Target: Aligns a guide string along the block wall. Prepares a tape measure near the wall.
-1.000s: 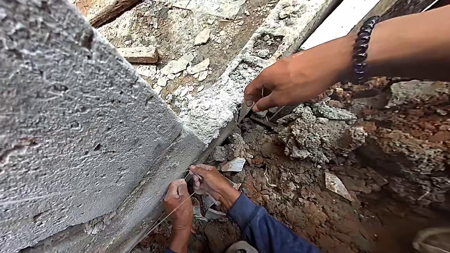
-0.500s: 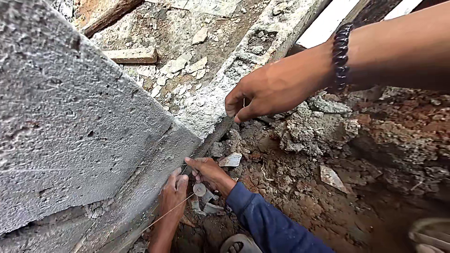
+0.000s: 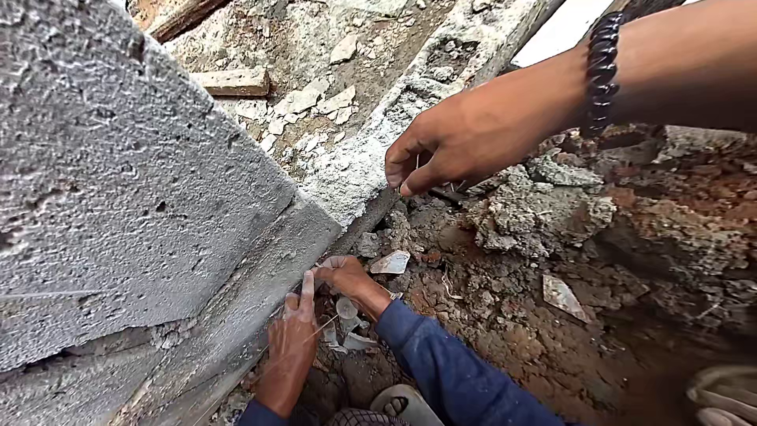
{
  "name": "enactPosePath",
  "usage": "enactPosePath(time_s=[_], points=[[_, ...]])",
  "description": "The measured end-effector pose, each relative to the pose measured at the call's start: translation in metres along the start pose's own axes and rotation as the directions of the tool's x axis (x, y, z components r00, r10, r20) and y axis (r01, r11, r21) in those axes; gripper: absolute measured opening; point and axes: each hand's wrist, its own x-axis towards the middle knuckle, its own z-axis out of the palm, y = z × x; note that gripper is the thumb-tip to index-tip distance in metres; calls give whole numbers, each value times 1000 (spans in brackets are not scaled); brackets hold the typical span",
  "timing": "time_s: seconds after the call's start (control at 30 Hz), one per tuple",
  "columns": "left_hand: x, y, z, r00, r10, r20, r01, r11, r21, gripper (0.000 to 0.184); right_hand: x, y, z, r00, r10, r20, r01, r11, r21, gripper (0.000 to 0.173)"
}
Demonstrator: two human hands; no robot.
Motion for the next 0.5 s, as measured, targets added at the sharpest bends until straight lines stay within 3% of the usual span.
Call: enactPosePath(time_s=[0.07, 0.2, 0.5], points=[[1, 3, 0, 1000, -1, -2, 1, 999, 42, 54, -3, -2, 3, 996, 33, 81, -30, 999, -31, 26], [14, 7, -13, 996, -31, 88, 20, 993, 121, 44, -5, -17, -10, 997, -64, -53, 61, 996, -58, 16], [27, 16, -29, 980, -67, 188, 44, 991, 125, 31, 0, -12, -12, 992, -122, -37, 116, 984, -133, 15]])
